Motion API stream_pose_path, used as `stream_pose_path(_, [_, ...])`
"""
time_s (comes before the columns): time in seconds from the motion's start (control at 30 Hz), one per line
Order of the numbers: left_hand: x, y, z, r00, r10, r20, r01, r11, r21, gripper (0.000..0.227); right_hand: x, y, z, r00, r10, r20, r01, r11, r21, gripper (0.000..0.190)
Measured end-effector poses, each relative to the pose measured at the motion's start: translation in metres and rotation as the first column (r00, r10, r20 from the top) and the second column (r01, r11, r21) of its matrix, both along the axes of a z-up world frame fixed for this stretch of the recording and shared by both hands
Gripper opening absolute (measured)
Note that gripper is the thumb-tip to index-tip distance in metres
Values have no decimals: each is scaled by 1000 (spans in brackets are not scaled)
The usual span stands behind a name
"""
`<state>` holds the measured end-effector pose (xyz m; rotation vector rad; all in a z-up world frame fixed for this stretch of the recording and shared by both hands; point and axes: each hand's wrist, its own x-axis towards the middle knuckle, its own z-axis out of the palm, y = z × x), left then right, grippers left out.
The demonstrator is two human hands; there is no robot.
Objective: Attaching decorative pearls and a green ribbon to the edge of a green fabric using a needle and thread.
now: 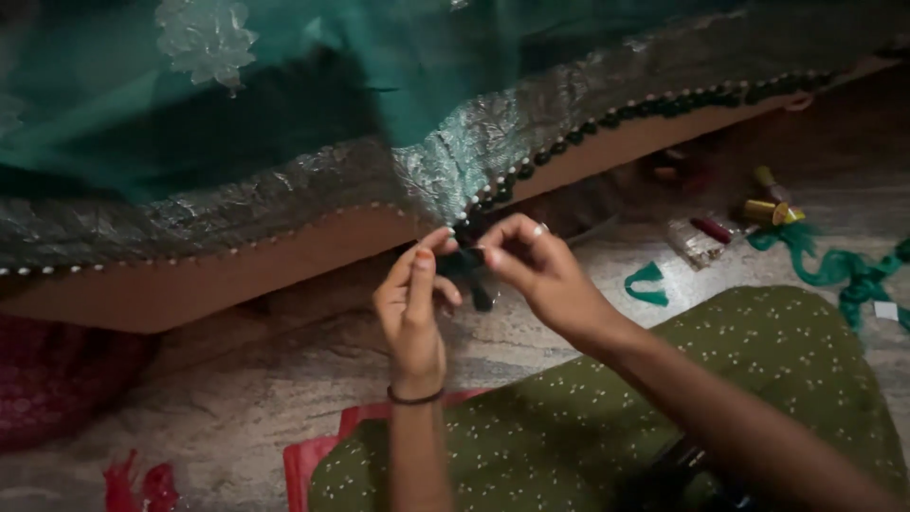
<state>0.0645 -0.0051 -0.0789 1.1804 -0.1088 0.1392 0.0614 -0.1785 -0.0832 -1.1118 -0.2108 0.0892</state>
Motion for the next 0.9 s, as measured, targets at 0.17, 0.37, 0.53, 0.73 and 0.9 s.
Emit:
stream_pose_path(0.17, [-7,-1,9,900,238,365,-434,555,709,34,-77,-54,-56,840,484,-246,-473,429,-769,8])
stream_pose_path(0.37, [10,-21,8,848,253,466,-527,301,795,31,-211,-156,-223,408,805,-431,-256,-352,-900,21])
stream_pose_path(0.53, [6,-33,1,822,284,494,-568,346,747,28,-229,-177,-231,337,821,-462,-124,-447,-886,26])
stream_pose_path(0.73, [-5,-18,-16,841,266,471,-537,513,670,17,-199,-179,-132,390,828,-403,-182,-360,-915,32])
stream_pose_path(0.9, [0,2,-30,942,307,136,-327,752,572,16,-166,-181,-71,538,334,-774,-757,-212,-618,44])
